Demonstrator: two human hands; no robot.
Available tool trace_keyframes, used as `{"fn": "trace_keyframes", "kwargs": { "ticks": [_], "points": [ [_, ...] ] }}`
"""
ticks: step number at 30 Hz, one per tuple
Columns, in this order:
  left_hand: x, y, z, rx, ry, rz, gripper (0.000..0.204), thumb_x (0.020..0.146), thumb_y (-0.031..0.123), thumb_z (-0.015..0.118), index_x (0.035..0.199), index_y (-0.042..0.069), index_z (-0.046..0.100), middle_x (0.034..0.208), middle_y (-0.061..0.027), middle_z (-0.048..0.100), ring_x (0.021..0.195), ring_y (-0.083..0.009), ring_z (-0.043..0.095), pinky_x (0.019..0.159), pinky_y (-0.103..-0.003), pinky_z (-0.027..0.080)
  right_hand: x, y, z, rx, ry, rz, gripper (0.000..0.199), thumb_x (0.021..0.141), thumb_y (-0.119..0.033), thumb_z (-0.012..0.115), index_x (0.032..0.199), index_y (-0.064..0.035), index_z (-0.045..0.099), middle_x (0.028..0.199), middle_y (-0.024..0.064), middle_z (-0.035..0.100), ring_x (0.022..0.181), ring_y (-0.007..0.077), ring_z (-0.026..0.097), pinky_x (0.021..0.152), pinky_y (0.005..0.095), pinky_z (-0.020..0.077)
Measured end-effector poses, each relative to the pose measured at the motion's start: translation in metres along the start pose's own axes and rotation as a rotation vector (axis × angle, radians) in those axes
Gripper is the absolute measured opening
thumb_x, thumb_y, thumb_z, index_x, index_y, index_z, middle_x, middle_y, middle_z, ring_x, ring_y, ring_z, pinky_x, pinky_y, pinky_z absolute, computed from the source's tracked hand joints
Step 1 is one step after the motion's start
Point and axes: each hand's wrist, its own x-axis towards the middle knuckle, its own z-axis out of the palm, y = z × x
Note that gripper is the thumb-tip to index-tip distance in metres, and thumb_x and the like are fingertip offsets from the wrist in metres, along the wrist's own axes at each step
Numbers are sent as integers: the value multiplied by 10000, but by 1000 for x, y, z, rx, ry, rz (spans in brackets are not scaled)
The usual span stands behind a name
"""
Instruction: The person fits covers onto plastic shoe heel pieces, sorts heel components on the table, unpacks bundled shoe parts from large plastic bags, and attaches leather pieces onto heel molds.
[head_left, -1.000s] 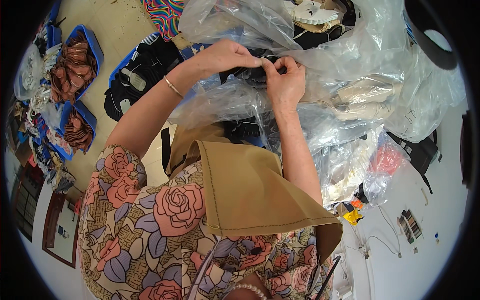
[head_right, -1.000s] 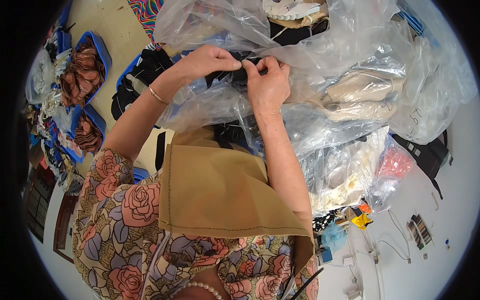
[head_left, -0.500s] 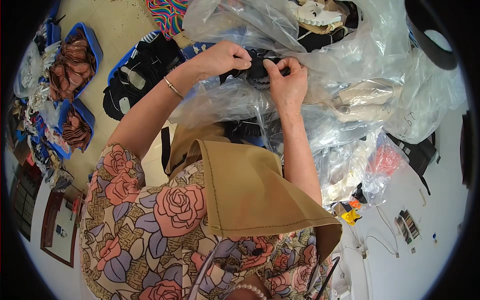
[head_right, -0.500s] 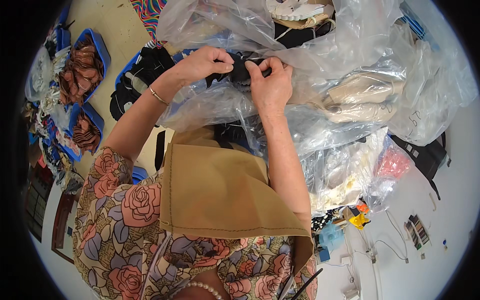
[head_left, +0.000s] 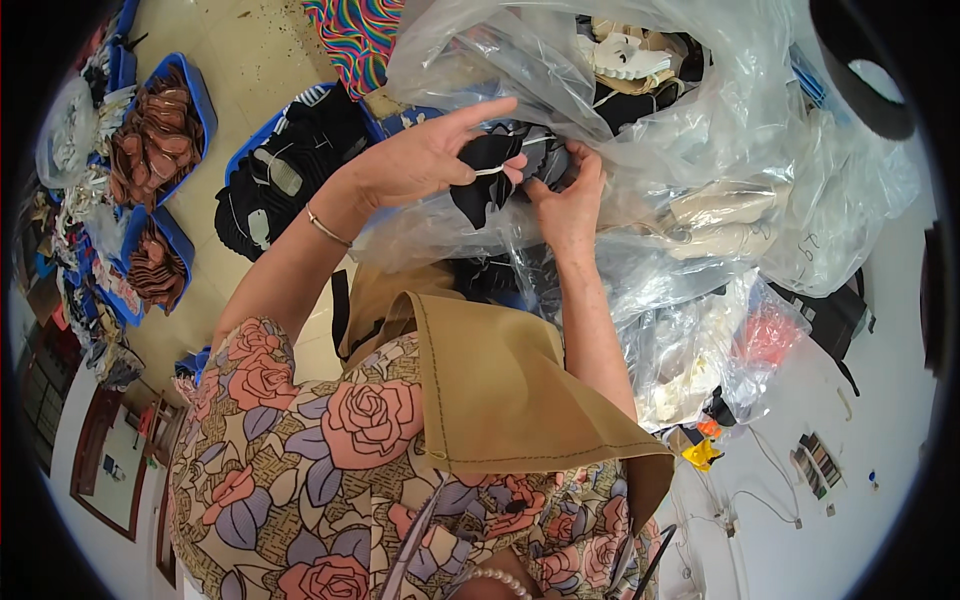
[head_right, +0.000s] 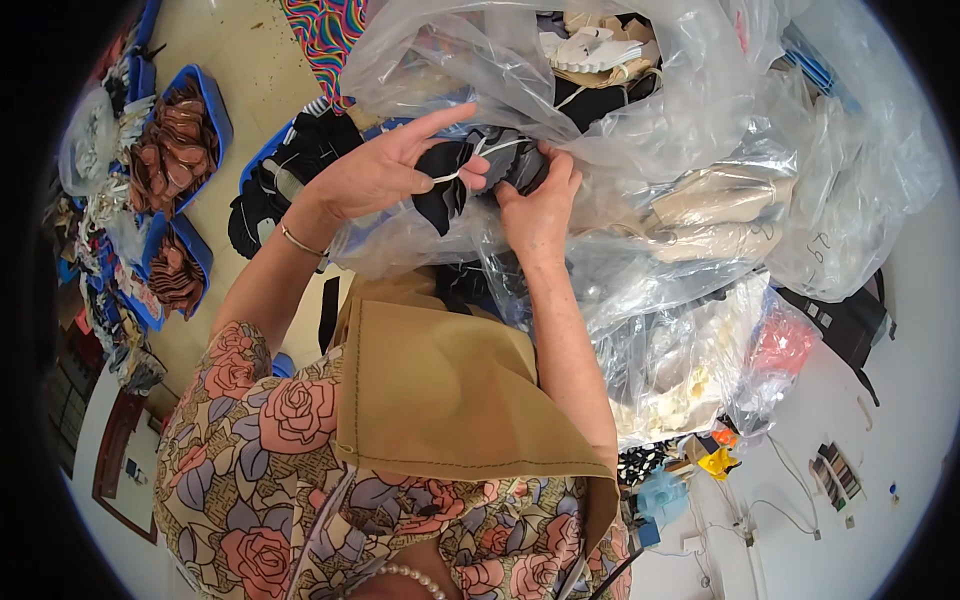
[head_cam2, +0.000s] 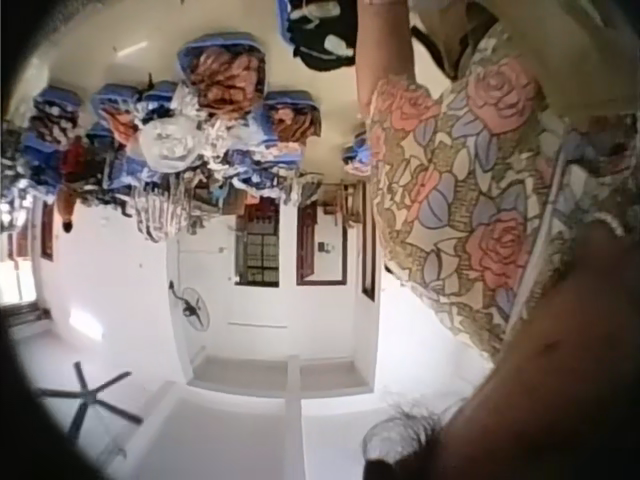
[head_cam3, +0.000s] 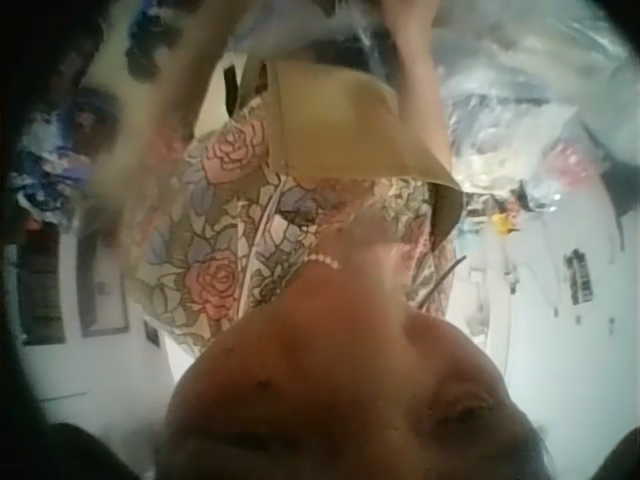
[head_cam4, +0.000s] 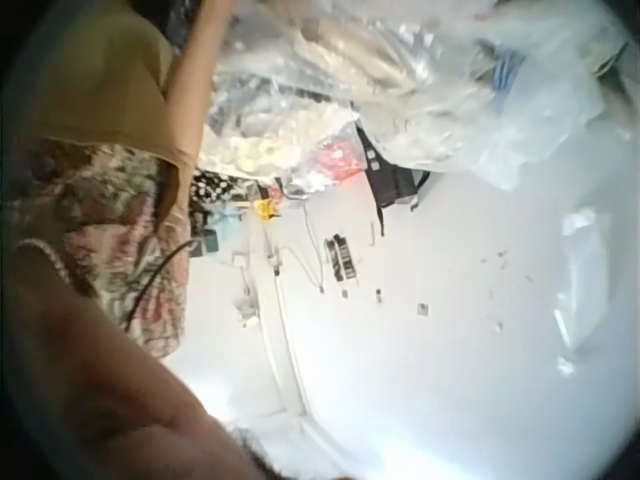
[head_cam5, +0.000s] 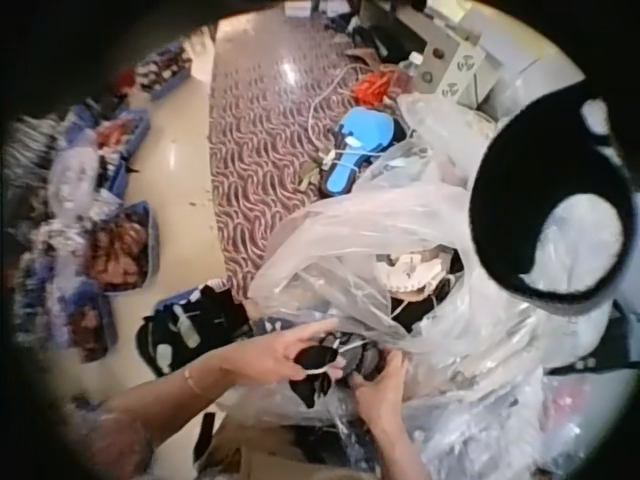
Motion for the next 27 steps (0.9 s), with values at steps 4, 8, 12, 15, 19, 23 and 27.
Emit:
{"fn": "trace_keyframes", "kwargs": {
  "ticks": [4, 8, 12, 15, 19, 23, 27],
  "points": [
    [-4, -6, 3, -151, 133, -37, 630, 823, 8, 559, 1391, 11, 286, 1156, -168, 551, 1048, -212, 561, 893, -294, 442, 5, 0, 2, 103, -24, 47, 657, 619, -11, 713, 1196, 5, 398, 1085, 200, 496, 1007, 340, 520, 875, 378, 428],
    [-3, -2, 6, 80, 302, -39, 387, 854, -20, 503, 1239, -51, 466, 1004, -105, 627, 894, -160, 602, 800, -267, 486, 2, -5, -6, 205, -121, 179, 592, 605, 14, 714, 1148, 19, 480, 952, 116, 618, 845, 202, 601, 771, 296, 476],
    [1, 27, 23, 264, 401, -32, 156, 871, 95, 581, 968, -21, 620, 832, -37, 651, 682, -52, 545, 620, -189, 446, -8, -8, -30, 412, -238, 180, 523, 589, 36, 699, 1089, 11, 545, 908, 66, 614, 820, 155, 589, 758, 273, 470],
    [17, 42, 26, 348, 511, 89, 144, 881, 142, 585, 883, 6, 635, 786, -20, 649, 645, -26, 514, 587, -173, 414, -19, -35, -71, 645, -266, 163, 541, 596, 95, 654, 1117, 11, 535, 932, 47, 606, 875, 135, 579, 763, 257, 468],
    [47, 71, 17, 594, 506, 167, 205, 883, 149, 563, 1010, -5, 612, 929, -39, 626, 810, -85, 549, 758, -230, 436, -11, -80, -110, 945, -220, 97, 544, 623, 113, 624, 1150, 41, 509, 962, 64, 590, 919, 142, 575, 781, 258, 465],
    [82, 75, -18, 637, 399, 171, 465, 868, 121, 550, 1297, -10, 427, 1107, -94, 581, 998, -156, 537, 909, -289, 396, 43, -96, -115, 985, -120, 95, 580, 630, 84, 639, 1187, 63, 478, 953, 70, 576, 879, 147, 571, 775, 263, 460],
    [79, 83, -8, 449, 317, 205, 556, 858, 66, 538, 1364, -12, 321, 1113, -151, 598, 928, -153, 574, 813, -263, 452, 91, -93, -79, 726, 296, -73, 605, 653, 36, 650, 1217, 90, 439, 919, 76, 563, 804, 165, 549, 753, 278, 452]
  ]
}}
